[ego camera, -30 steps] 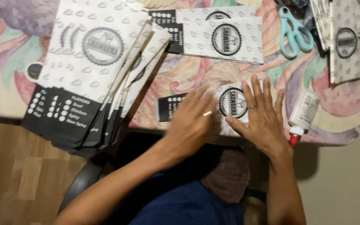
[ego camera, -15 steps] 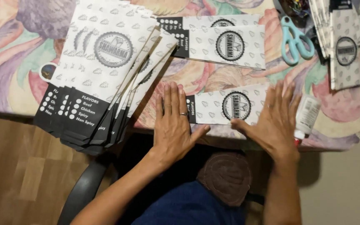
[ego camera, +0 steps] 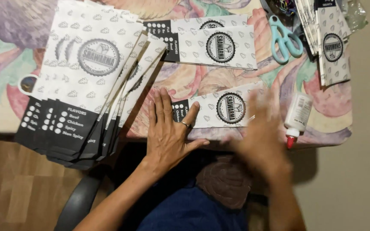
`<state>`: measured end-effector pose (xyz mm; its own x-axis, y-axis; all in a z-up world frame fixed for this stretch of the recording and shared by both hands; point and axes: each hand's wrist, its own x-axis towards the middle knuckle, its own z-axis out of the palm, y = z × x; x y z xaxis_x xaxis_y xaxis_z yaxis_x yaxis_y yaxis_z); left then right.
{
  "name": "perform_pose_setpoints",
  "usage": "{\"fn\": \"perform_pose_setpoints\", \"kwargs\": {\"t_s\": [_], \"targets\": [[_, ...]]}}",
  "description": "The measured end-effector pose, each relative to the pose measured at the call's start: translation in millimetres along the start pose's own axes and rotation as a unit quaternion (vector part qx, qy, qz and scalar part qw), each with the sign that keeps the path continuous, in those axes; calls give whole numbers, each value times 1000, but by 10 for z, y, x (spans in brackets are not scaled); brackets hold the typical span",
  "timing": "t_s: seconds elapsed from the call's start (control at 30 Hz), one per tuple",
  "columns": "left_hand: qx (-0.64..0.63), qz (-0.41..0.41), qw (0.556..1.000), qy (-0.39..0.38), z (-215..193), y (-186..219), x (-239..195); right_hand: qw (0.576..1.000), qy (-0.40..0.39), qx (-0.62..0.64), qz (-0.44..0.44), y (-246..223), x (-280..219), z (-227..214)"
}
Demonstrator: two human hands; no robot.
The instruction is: Applying glue to the edges of paper packaging sleeves and pressing them to seal.
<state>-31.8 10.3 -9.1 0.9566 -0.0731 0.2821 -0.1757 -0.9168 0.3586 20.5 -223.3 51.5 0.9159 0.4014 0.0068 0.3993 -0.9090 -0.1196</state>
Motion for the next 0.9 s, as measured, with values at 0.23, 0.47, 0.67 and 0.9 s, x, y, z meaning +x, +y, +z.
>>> {"fn": "perform_pose_setpoints", "kwargs": {"t_s": [0.23, 0.47, 0.67, 0.9], "targets": [[72, 19, 997, -32, -99, -21, -12, 990, -79, -118, 3, 212, -502, 144], [151, 13, 988, -33, -116, 122, -66, 997, 39, -45, 49, 413, -343, -163], [136, 89, 987, 6, -324, 154, -146, 983, 174, 56, -7, 674, 364, -125], [-97, -44, 987, 120, -653, -661, -224, 976, 129, 157, -74, 263, 1227, -6]]}}
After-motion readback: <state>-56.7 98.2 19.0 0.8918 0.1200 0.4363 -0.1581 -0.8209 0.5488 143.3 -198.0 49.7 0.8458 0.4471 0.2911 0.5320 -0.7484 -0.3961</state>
